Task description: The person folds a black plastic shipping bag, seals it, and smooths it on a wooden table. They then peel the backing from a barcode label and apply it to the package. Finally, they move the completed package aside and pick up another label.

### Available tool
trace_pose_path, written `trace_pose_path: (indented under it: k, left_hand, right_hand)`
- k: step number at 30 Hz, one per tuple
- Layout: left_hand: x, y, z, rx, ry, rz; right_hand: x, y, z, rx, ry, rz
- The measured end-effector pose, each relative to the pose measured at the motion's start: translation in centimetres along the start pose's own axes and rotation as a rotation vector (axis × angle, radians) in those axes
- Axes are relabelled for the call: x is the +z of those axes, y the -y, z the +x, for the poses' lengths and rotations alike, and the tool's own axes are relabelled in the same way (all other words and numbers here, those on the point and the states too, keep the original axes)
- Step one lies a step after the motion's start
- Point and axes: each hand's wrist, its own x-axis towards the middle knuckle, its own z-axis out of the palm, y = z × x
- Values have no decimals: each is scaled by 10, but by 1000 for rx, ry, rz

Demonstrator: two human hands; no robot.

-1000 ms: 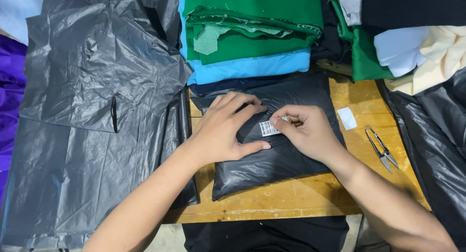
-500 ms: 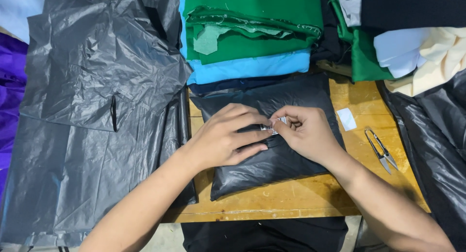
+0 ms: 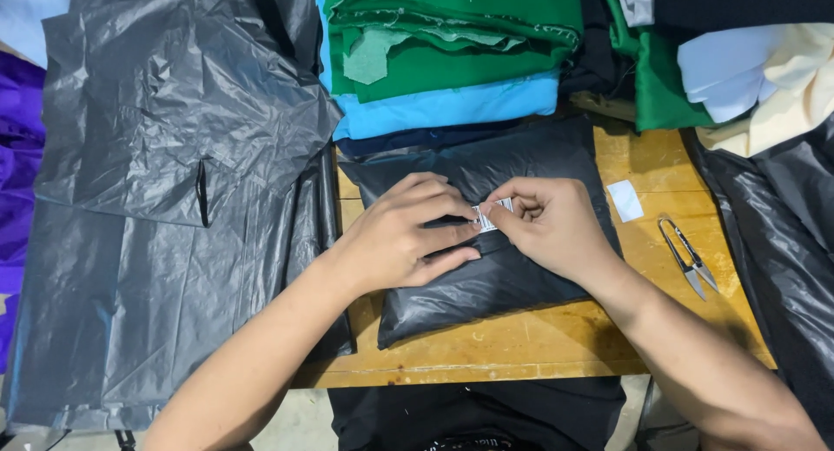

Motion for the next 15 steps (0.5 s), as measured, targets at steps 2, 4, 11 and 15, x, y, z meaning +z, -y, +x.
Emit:
trace_pose_path:
  k: [2, 4, 11, 15]
  left_hand:
    - [1, 0, 0, 15, 5, 12]
    - [1, 1, 0, 28, 10, 25]
    - [1, 1, 0, 11, 34, 45]
    - [-1, 0, 1, 9, 39, 47]
  right_hand:
    - [0, 3, -1, 26, -7, 12]
    - [1, 5, 0, 53, -12, 24]
    - [-2, 31, 3, 226, -24, 124]
    - [-6, 34, 3, 238, -2, 139]
